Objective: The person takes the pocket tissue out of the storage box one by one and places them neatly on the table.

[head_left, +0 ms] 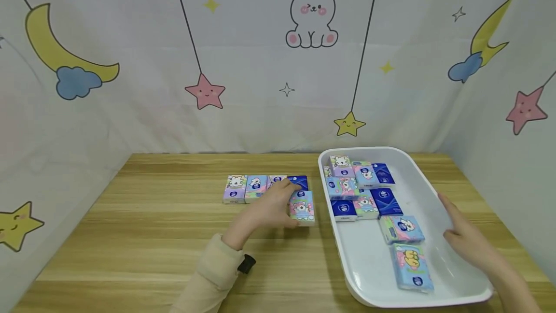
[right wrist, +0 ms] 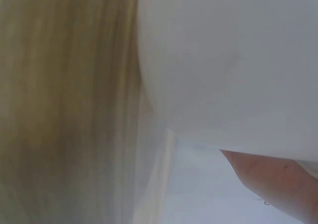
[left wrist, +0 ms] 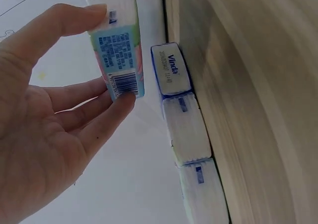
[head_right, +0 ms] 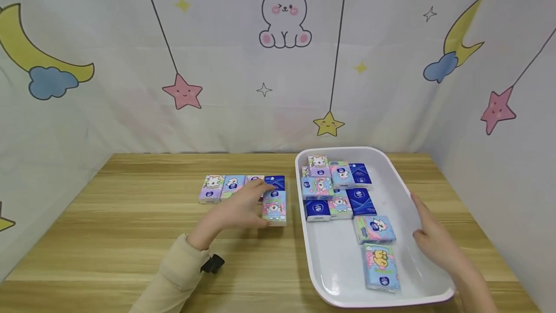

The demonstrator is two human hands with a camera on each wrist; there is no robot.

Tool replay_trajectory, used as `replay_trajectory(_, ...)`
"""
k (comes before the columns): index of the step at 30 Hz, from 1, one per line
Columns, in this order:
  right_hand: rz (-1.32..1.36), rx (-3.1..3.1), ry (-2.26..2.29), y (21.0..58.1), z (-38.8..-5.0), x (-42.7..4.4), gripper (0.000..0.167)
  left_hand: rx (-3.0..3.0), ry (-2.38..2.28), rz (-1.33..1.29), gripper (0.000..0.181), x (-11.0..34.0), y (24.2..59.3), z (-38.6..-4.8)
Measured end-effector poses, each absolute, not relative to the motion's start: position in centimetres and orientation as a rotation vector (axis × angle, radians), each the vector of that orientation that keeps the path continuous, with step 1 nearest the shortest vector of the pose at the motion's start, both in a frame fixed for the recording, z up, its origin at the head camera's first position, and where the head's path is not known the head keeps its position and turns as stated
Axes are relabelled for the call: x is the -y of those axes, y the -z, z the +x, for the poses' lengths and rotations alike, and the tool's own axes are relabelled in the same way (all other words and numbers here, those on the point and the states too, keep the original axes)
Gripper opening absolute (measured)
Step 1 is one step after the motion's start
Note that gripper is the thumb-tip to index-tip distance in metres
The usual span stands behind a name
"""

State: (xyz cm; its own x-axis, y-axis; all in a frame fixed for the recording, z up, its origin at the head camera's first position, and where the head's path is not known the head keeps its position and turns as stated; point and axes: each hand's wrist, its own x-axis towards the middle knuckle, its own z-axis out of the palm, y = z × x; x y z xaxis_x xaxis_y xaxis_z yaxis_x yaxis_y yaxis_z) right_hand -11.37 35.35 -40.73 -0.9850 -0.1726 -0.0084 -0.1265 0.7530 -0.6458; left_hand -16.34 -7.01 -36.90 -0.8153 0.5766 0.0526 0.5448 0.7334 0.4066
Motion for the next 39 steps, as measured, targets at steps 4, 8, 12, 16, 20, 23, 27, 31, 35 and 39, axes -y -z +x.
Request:
replay_trajectory(4,-0.24,-2.88,1.043,40.8,-11.3,-35.3,0.086,-2.839,-0.606,0.915,0.081,7.2,37.5,-16.6)
replay_trajectory(8,-0.23,-2.882,1.027,40.7,-11.4,-35.3,0.086,-2.837,-0.589,0.925,0.081,7.3,37.8,-16.7)
replay_trajectory(12,-0.217,-2.872,1.023,40.6,-11.5,-35.4,0.085,-2.842,-0.575,0.933,0.079,7.2,37.8,-16.7)
replay_trajectory(16,-0.222,-2.882,1.012,40.6,-11.4,-35.4,0.086,-2.835,-0.552,0.934,0.078,7.1,37.8,-16.6)
replay_trajectory(20,-0.222,-2.882,1.011,40.6,-11.4,-35.3,0.086,-2.835,-0.515,0.934,0.078,7.0,37.9,-16.6)
replay_trajectory(23,-0.212,-2.877,1.007,40.6,-11.4,-35.4,0.085,-2.842,-0.479,0.943,0.079,7.0,38.2,-16.5)
replay_trajectory(27,-0.201,-2.876,0.995,40.6,-11.4,-35.4,0.085,-2.847,-0.44,0.959,0.08,6.9,38.4,-16.4)
replay_trajectory(31,-0.203,-2.87,1.006,40.6,-11.4,-35.3,0.085,-2.863,-0.388,0.963,0.079,6.8,38.3,-16.2)
replay_trajectory(35,-0.211,-2.87,1.022,40.7,-11.4,-35.4,0.085,-2.861,-0.354,0.948,0.08,6.6,38.1,-16.1)
replay_trajectory(39,-0.215,-2.869,1.034,40.7,-11.4,-35.4,0.086,-2.85,-0.348,0.94,0.081,6.6,38.0,-16.0)
